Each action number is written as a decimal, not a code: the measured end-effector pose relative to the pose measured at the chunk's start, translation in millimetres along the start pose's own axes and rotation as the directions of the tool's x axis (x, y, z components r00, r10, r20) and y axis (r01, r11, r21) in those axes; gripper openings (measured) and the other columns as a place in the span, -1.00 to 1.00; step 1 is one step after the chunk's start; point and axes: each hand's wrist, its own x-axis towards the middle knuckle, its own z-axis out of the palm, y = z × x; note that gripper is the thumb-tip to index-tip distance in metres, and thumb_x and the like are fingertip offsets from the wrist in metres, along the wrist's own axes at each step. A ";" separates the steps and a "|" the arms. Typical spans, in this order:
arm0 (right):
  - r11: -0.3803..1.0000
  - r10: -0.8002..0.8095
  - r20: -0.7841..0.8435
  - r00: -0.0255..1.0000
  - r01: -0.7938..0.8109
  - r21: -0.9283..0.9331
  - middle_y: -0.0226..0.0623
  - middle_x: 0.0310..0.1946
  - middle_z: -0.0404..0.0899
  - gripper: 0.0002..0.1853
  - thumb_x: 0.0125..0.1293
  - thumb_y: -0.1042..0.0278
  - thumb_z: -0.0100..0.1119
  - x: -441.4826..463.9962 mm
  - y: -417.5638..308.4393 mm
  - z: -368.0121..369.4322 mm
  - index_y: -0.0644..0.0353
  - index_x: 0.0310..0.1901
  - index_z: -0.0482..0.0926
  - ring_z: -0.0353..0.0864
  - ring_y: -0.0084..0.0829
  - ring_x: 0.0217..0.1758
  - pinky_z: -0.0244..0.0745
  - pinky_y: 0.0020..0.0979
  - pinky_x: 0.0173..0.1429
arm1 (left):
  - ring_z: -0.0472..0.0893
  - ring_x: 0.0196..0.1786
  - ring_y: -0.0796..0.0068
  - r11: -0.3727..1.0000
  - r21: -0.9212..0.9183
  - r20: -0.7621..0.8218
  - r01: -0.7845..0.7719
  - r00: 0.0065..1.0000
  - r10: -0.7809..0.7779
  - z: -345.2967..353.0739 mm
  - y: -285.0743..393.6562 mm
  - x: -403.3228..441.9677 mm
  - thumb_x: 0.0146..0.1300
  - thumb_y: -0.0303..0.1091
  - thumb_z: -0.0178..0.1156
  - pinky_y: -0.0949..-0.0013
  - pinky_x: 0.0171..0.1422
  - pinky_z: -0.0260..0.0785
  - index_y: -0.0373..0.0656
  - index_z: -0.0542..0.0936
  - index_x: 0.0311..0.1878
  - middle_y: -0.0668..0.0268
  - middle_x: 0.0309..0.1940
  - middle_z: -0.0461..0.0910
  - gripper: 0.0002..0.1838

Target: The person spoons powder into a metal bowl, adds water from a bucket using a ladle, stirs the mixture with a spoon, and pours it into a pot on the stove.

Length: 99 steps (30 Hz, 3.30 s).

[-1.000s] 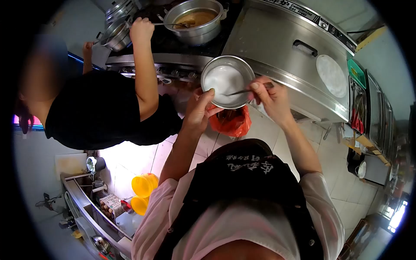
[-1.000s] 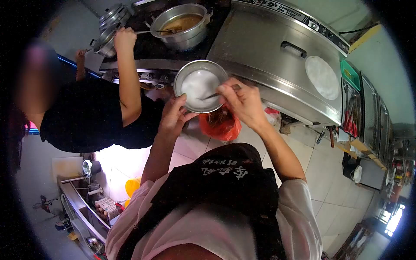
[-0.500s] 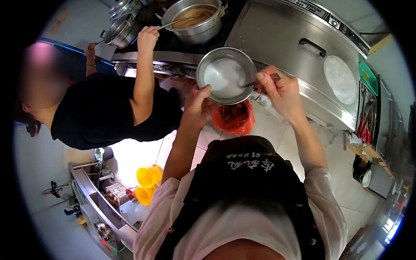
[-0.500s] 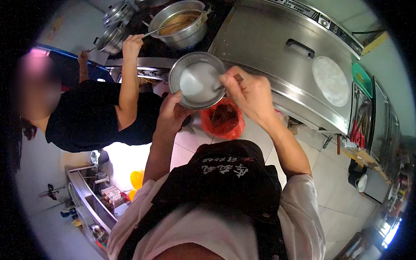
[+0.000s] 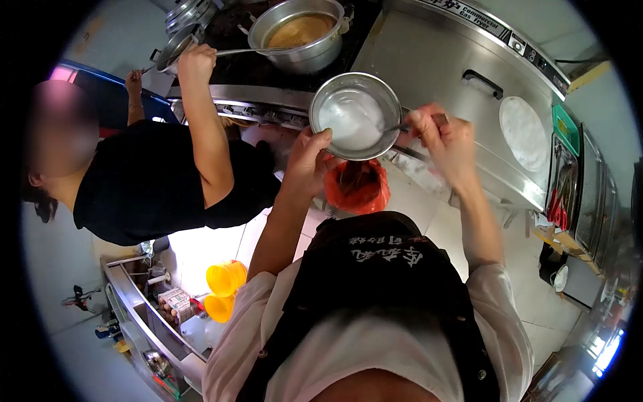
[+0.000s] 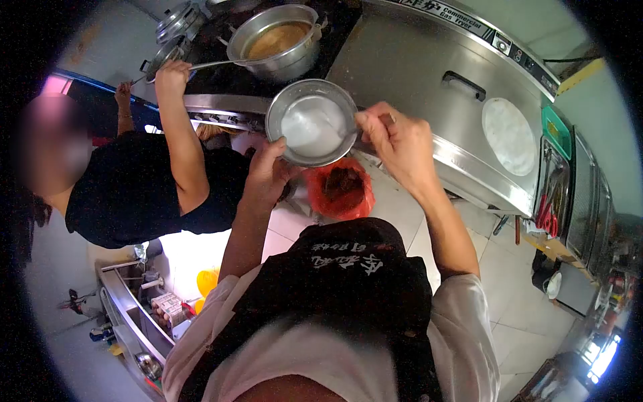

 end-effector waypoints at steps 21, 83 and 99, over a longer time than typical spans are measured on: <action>0.979 -0.181 -0.112 0.977 0.190 0.070 -0.31 -0.50 0.65 -0.79 0.33 0.24 0.16 41.2 1.6 51.5 0.21 -0.25 0.64 0.61 -0.55 -0.48 0.49 -0.46 -0.38 | 0.59 -0.02 0.40 0.998 -0.030 -0.028 0.056 0.998 -0.057 -15.4 28.1 39.9 0.21 -0.24 0.20 0.11 0.09 0.50 -0.25 0.34 0.14 0.21 -0.02 0.53 -0.51; 0.884 -0.467 -0.189 0.864 0.452 -0.119 -0.24 -0.36 0.65 -0.87 0.16 0.42 0.29 41.8 -19.1 36.9 0.25 -0.27 0.63 0.64 -0.32 -0.34 0.51 -0.42 -0.26 | 0.55 0.06 0.32 0.998 0.043 -0.003 0.050 0.999 -0.050 -27.3 57.4 67.9 0.26 -0.17 0.16 0.14 0.06 0.55 -0.23 0.39 0.12 0.19 0.06 0.47 -0.55; 0.653 0.422 -0.455 0.785 0.085 0.753 -0.19 -0.37 0.66 -0.63 0.46 0.10 -0.05 39.0 7.1 -14.9 0.28 -0.05 0.53 0.48 -0.61 -0.49 0.28 -0.61 -0.45 | 0.47 -0.02 0.16 0.988 -0.113 -0.052 0.108 0.992 -0.114 14.2 116.2 128.0 0.11 -0.21 0.32 -0.01 -0.02 0.62 -0.37 0.36 0.06 0.07 -0.12 0.36 -0.44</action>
